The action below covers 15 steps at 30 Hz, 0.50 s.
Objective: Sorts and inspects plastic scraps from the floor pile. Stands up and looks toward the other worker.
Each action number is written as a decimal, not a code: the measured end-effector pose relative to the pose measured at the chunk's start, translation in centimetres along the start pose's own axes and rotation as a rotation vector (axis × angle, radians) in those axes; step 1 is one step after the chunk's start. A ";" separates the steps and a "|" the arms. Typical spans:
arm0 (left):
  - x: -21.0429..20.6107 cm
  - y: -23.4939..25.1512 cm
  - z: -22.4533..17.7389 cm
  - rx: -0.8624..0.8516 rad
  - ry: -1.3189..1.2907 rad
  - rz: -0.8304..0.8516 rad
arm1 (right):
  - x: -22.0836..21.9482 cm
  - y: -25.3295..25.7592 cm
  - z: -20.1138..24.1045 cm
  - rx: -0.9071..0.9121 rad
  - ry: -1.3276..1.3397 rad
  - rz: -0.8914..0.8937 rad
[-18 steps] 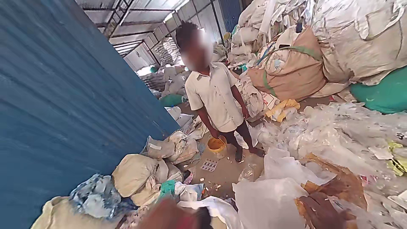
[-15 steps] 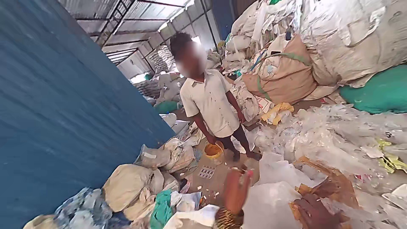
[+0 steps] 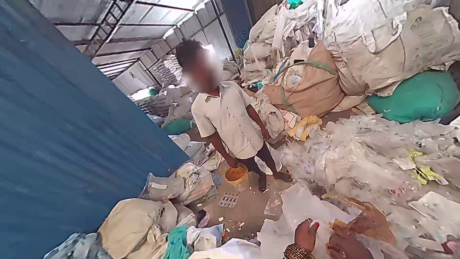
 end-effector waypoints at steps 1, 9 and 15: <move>-0.4 -0.1 -0.5 0.023 0.006 -0.032 | 0.0 0.1 -0.1 -0.061 -0.022 0.046; -0.1 1.6 1.3 0.112 0.241 -0.125 | -1.2 -1.1 1.9 0.295 -0.120 -0.184; 0.7 2.0 1.3 0.123 0.381 -0.160 | -2.0 -1.7 3.6 0.595 -0.247 -0.390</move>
Point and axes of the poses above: each hand's wrist, its own y-axis towards the middle knuckle, its own x-axis out of the back of the hand, z = x × y, the point moved 8 cm from there along y, towards the middle knuckle, and after that the axes turned 4 degrees about y, right-handed, at the moved point
